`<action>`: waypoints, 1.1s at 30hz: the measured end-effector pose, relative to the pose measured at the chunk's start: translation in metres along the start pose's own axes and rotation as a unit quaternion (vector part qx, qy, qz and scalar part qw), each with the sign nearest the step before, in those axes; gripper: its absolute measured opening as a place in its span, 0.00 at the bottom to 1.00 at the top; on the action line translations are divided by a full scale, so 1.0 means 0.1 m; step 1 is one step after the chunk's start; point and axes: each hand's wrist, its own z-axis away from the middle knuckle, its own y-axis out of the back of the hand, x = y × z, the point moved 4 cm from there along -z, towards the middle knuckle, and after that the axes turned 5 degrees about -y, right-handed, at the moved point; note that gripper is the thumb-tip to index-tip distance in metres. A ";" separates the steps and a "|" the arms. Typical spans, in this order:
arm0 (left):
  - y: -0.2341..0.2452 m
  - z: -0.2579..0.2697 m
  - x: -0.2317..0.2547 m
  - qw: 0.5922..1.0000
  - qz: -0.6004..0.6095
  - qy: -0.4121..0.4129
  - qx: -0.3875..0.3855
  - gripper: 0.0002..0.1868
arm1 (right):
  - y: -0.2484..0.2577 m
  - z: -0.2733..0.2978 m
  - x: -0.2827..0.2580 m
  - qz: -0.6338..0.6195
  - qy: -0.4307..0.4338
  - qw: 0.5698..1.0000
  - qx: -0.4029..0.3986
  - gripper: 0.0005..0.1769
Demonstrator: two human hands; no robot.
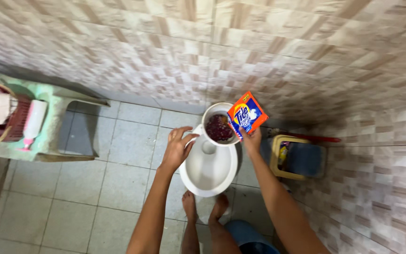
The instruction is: The person places clothes into a bucket and a toilet bowl, adds detergent from a packet, and uses an orange scoop to pour water from a blue bin into both to begin washing.
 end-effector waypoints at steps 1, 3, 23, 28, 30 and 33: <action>0.05 0.10 -0.04 1.000 -0.002 0.001 0.001 0.13 | -0.07 -0.02 0.01 0.021 0.031 0.999 -0.005 0.27; 0.15 0.29 -0.12 0.999 -0.007 0.032 0.004 0.12 | -0.20 -0.03 0.02 0.042 0.062 0.997 -0.012 0.26; -0.96 -0.45 -0.84 0.940 0.247 0.233 0.028 0.56 | -0.52 0.10 -1.31 0.367 0.256 0.893 -0.040 0.16; -1.56 -0.93 -1.09 0.850 0.474 0.229 0.034 0.56 | -0.56 0.10 -1.85 0.371 0.276 0.882 -0.094 0.19; -1.82 -0.97 -1.16 0.813 0.536 0.229 0.004 0.48 | -0.57 0.09 -1.96 0.376 0.254 0.883 -0.118 0.20; -2.02 -0.89 -1.33 0.785 0.546 0.291 -0.018 0.23 | -0.54 0.04 -1.96 0.396 0.271 0.863 -0.159 0.31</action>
